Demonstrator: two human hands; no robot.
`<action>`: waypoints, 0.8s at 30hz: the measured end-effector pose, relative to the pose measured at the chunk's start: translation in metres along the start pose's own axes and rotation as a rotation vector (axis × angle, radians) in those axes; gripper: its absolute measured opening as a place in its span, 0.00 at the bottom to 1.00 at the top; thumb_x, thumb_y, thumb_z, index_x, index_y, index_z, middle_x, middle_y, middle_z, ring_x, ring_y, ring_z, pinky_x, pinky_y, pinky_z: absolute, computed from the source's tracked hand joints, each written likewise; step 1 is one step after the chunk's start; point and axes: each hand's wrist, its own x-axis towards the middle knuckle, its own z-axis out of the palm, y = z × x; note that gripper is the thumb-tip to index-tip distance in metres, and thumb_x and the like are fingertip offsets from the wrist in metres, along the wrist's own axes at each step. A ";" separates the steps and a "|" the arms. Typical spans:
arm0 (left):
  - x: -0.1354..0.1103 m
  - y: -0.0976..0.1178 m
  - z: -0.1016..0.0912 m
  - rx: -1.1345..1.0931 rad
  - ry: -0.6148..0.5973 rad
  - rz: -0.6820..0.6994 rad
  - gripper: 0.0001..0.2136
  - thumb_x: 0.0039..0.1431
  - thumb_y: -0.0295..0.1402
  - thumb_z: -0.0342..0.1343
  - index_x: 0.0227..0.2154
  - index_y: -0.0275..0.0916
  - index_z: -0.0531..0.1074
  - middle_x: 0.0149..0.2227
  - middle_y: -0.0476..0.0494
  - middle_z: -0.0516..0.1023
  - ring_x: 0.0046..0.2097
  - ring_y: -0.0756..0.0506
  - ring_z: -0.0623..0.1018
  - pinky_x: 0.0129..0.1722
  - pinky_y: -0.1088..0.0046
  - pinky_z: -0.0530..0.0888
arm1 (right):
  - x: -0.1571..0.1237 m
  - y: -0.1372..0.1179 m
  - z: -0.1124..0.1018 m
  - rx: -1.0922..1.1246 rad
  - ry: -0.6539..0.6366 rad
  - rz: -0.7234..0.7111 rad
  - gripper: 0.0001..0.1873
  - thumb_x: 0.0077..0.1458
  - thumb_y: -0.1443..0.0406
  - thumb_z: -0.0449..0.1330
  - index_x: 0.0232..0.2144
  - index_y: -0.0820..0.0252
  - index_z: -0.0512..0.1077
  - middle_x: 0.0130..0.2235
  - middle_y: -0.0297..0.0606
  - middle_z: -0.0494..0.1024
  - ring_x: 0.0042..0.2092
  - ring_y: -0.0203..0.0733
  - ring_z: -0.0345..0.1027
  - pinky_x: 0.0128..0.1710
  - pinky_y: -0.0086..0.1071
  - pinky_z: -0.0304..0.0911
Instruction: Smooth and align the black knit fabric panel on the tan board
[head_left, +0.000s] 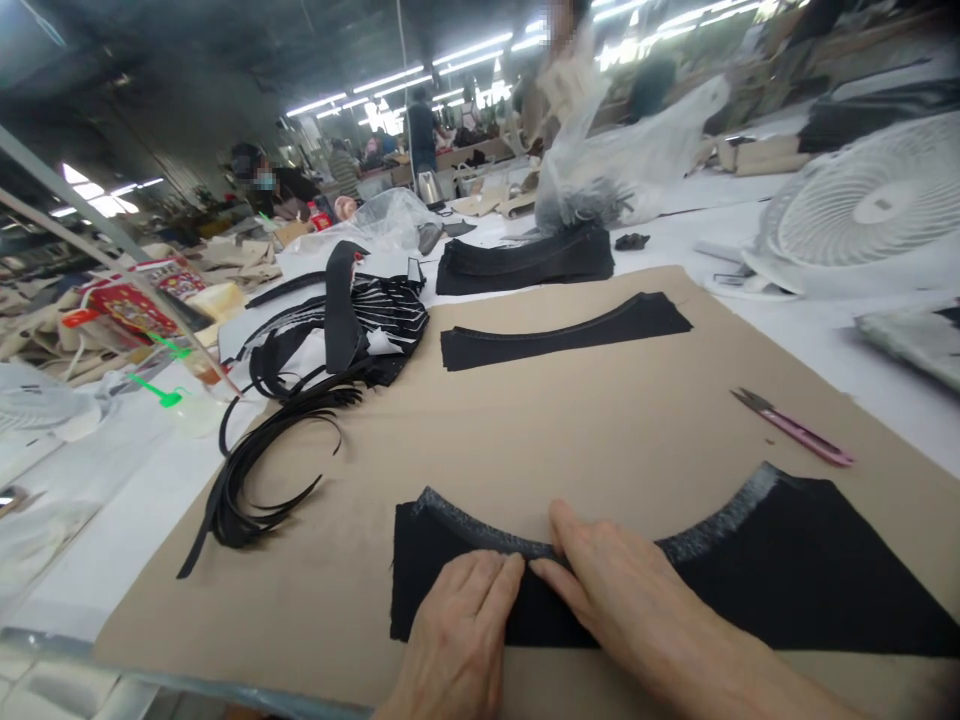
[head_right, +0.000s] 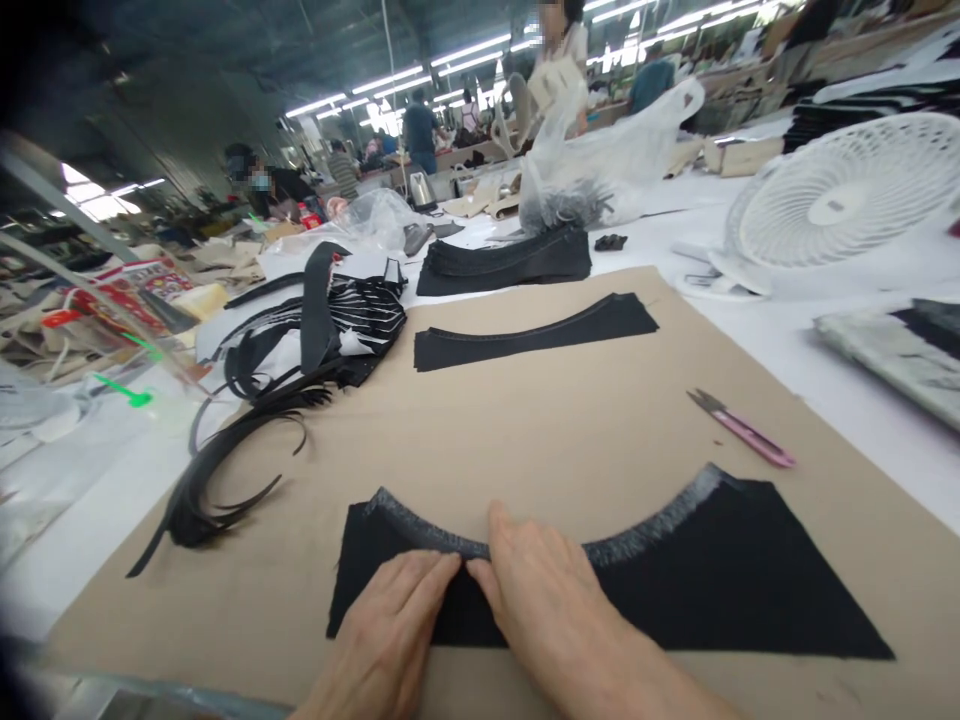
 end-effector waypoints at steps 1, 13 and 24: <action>0.000 0.000 0.001 0.029 0.011 0.012 0.22 0.55 0.20 0.42 0.54 0.30 0.63 0.45 0.35 0.76 0.46 0.42 0.74 0.45 0.66 0.74 | -0.003 0.008 -0.005 0.054 -0.019 0.007 0.10 0.63 0.60 0.54 0.40 0.61 0.69 0.32 0.43 0.77 0.35 0.49 0.73 0.30 0.34 0.54; -0.004 -0.001 0.010 0.179 -0.013 0.037 0.22 0.60 0.24 0.44 0.57 0.38 0.65 0.44 0.39 0.75 0.46 0.44 0.73 0.45 0.68 0.75 | -0.017 0.061 -0.016 0.298 -0.068 0.044 0.13 0.60 0.60 0.55 0.24 0.58 0.68 0.25 0.34 0.73 0.28 0.38 0.64 0.27 0.29 0.48; -0.007 -0.006 0.011 0.275 -0.049 0.082 0.22 0.64 0.32 0.44 0.61 0.45 0.59 0.45 0.41 0.73 0.47 0.43 0.71 0.46 0.69 0.73 | -0.017 0.060 -0.009 0.157 -0.013 0.024 0.07 0.58 0.66 0.56 0.28 0.58 0.70 0.26 0.37 0.75 0.29 0.43 0.69 0.27 0.31 0.48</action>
